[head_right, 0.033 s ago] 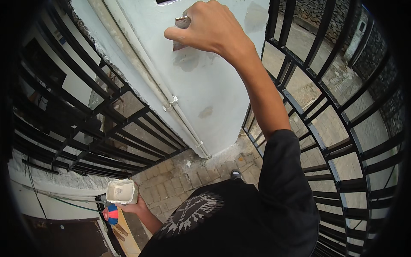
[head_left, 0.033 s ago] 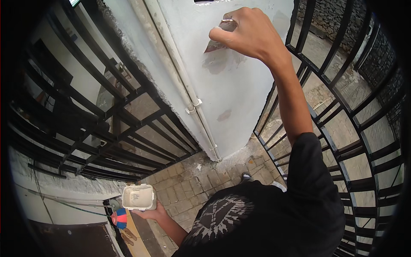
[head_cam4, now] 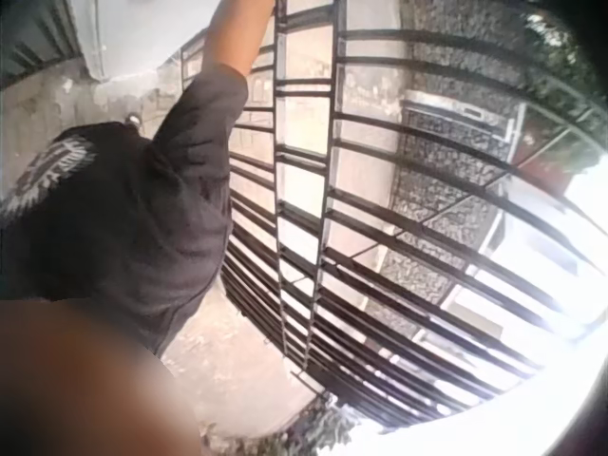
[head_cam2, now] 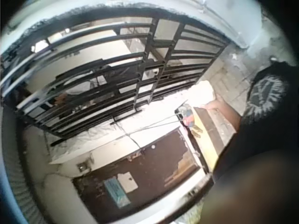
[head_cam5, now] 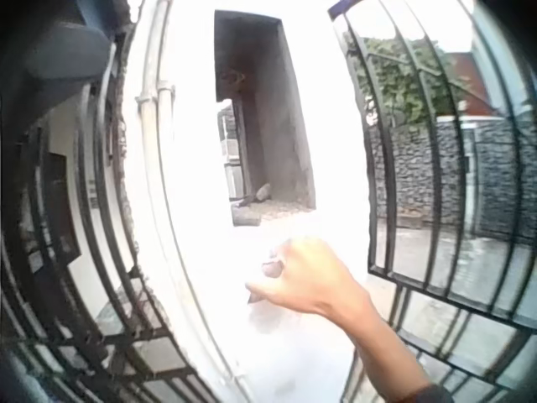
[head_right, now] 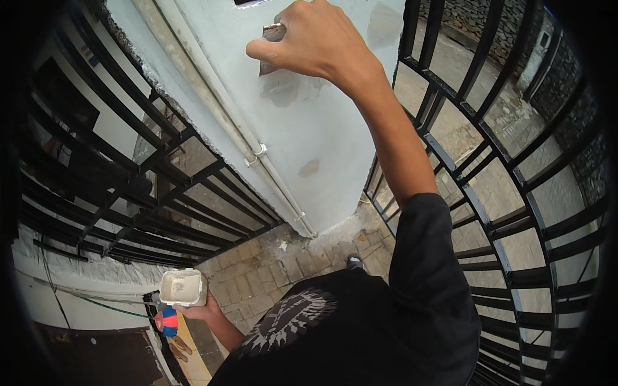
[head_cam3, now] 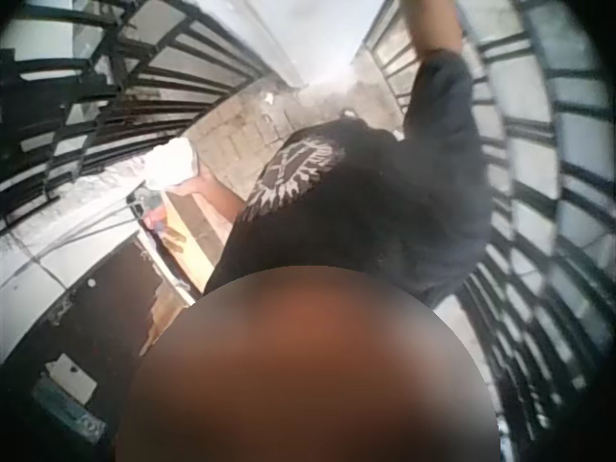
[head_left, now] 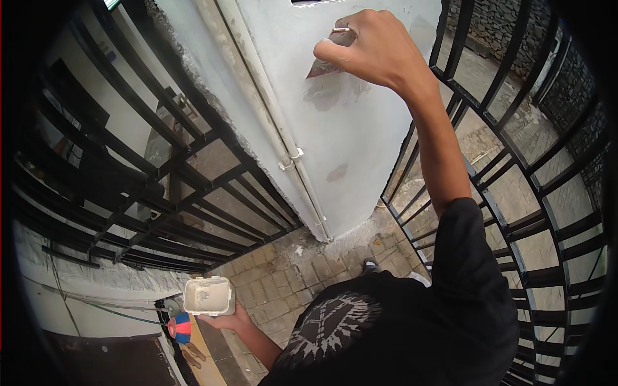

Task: The person applies wall filler to a concrete wall surface using a putty knife.

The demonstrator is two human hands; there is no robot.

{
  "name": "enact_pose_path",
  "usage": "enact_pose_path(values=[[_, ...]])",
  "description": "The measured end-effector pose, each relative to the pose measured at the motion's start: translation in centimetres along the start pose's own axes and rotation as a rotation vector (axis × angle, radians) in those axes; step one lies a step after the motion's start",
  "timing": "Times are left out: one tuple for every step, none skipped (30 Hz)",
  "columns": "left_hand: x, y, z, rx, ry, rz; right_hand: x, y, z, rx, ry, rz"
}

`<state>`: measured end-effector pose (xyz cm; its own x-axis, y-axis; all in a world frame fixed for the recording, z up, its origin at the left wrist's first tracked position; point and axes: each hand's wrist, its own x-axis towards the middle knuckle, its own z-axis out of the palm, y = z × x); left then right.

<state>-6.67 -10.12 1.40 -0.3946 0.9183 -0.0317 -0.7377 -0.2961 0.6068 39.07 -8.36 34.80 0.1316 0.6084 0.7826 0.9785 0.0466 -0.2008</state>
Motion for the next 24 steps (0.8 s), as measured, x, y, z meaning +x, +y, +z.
enact_pose_path(values=[[0.0,0.0,0.0,0.0,0.0,0.0,0.0,0.1,0.0,-0.003,0.029,-0.016],[0.1,0.0,0.0,0.002,-0.007,-0.004,0.0,0.2,-0.1,-0.005,0.057,-0.032],[0.1,0.0,0.1,0.004,-0.013,-0.008,0.1,0.2,0.0,-0.006,0.058,-0.031],[0.1,0.1,0.1,0.005,-0.014,-0.007,0.2,-0.1,0.4,-0.028,0.03,-0.034],[0.1,0.1,0.2,0.023,-0.004,0.002,0.2,-0.2,0.5,-0.051,0.003,-0.037],[0.0,0.2,0.3,0.041,0.005,0.01,0.1,-0.3,0.3,-0.049,0.004,-0.036],[0.0,0.2,0.2,0.04,0.002,0.013,0.0,-0.3,-0.2,-0.038,-0.046,-0.016],[0.0,0.1,0.0,0.038,-0.009,0.015,0.0,-0.4,-0.4,-0.027,-0.097,0.004],[0.1,0.1,-0.1,0.036,-0.019,0.017,0.0,-0.3,-0.1,-0.026,-0.093,0.005],[0.1,0.2,-0.2,0.037,-0.02,0.016,-0.2,-0.2,0.2,-0.025,-0.059,-0.004],[0.1,0.3,-0.3,0.032,0.004,0.006,-0.3,-0.1,0.4,-0.024,-0.025,-0.014],[0.1,0.4,-0.4,0.027,0.027,-0.004,-0.6,-0.1,0.3,-0.024,-0.026,-0.012],[0.3,0.3,-0.5,0.026,0.025,-0.001,-0.6,-0.2,0.3,-0.011,-0.025,-0.008],[0.4,0.3,-0.9,0.025,0.014,0.008,-0.5,-0.3,0.2,0.002,-0.024,-0.004],[0.6,0.3,-1.0,0.024,0.004,0.018,-0.4,0.0,0.4,0.003,-0.022,-0.005],[0.4,0.3,-0.8,0.022,0.004,0.016,-0.6,0.5,0.6,0.015,0.031,-0.028],[0.2,0.4,-0.3,0.022,0.031,0.0,-0.8,0.9,0.7,0.027,0.083,-0.05],[0.0,0.4,0.0,0.021,0.058,-0.018,-1.2,1.2,0.9,0.024,0.083,-0.051],[-0.1,0.4,0.0,0.017,0.057,-0.014,-1.5,1.2,1.1,0.023,0.087,-0.05],[-0.2,0.4,0.1,0.014,0.051,-0.009,-1.8,1.2,1.2,0.022,0.09,-0.049],[-0.3,0.4,0.1,0.011,0.044,-0.005,-2.4,1.1,0.9,0.022,0.093,-0.054],[-0.3,0.5,-0.1,0.005,0.047,0.001,-3.4,0.8,0.6,0.055,0.078,-0.015],[-0.4,0.6,-0.2,0.023,0.037,0.016,-4.3,0.5,0.4,0.09,0.063,0.023],[-0.4,0.6,-0.4,0.042,0.029,0.031,-5.5,0.3,0.5,0.095,0.064,0.013]])
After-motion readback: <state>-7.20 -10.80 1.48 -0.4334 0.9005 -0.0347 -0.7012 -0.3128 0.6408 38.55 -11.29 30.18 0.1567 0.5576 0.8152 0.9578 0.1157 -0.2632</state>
